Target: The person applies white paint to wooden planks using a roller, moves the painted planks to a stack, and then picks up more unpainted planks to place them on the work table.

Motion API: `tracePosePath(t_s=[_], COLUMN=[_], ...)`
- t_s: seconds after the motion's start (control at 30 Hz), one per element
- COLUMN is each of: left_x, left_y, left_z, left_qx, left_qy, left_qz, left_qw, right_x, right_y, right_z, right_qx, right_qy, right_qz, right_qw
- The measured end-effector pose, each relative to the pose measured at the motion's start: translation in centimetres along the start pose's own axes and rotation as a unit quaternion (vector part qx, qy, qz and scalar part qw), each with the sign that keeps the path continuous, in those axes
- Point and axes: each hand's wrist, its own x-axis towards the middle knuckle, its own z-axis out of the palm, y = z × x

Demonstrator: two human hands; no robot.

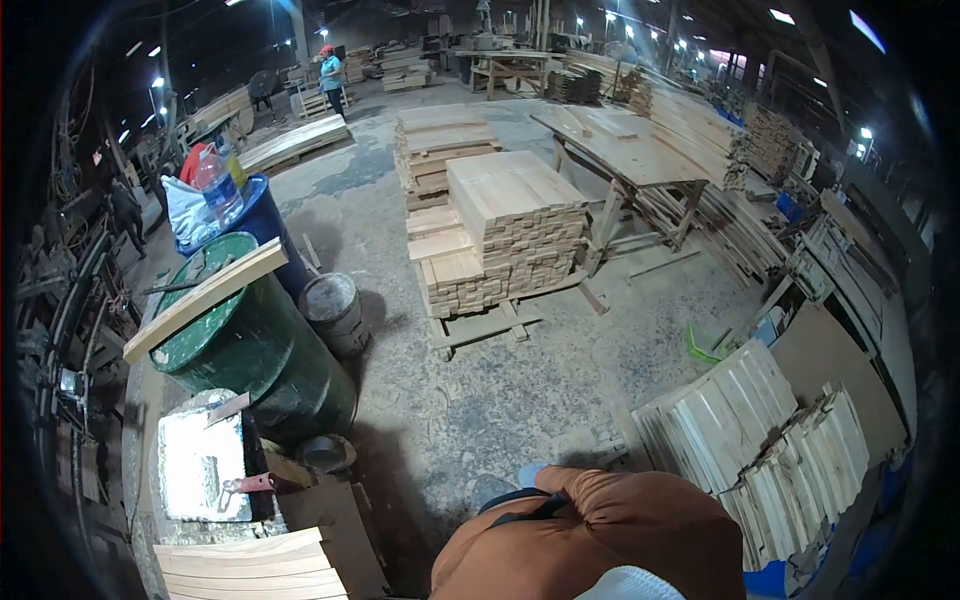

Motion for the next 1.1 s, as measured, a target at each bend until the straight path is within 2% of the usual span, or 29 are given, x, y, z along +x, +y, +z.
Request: tracePosePath(t_s=[0.1,0.2,0.3,0.47,0.6,0.7,0.77,1.1], left_x=[0.2,0.2,0.4,0.5,0.6,0.6,0.6,1.0], left_y=[0.2,0.4,0.6,0.7,0.7,0.8,0.9,1.1], left_z=[0.0,0.1,0.1,0.2,0.2,0.4,0.4,0.4], left_qx=[-0.001,-0.005,-0.006,-0.009,-0.009,-0.006,-0.007,-0.001], left_qy=[-0.002,-0.001,-0.001,0.0,-0.001,-0.003,-0.003,0.004], left_qz=[0.003,0.008,0.012,0.018,0.021,0.024,0.025,0.028], left_qw=[1.0,1.0,1.0,1.0,1.0,1.0,1.0,1.0], right_x=[0.6,-0.1,-0.6,-3.1,-5.3,-6.4,-8.0,-5.2], right_y=[0.6,0.6,0.5,-1.5,-2.6,-3.2,-3.9,-2.1], right_z=[0.9,0.4,-0.1,-3.1,-5.1,-5.8,-7.7,-5.2], right_qx=[-0.024,0.005,-0.034,0.049,0.048,0.062,0.067,0.075], right_qy=[-0.004,-0.029,-0.041,-0.005,-0.015,0.017,-0.007,0.018], right_qz=[0.017,0.002,-0.014,0.061,0.051,0.091,0.069,0.051], right_qw=[1.0,1.0,0.998,0.997,0.997,0.994,0.995,0.996])
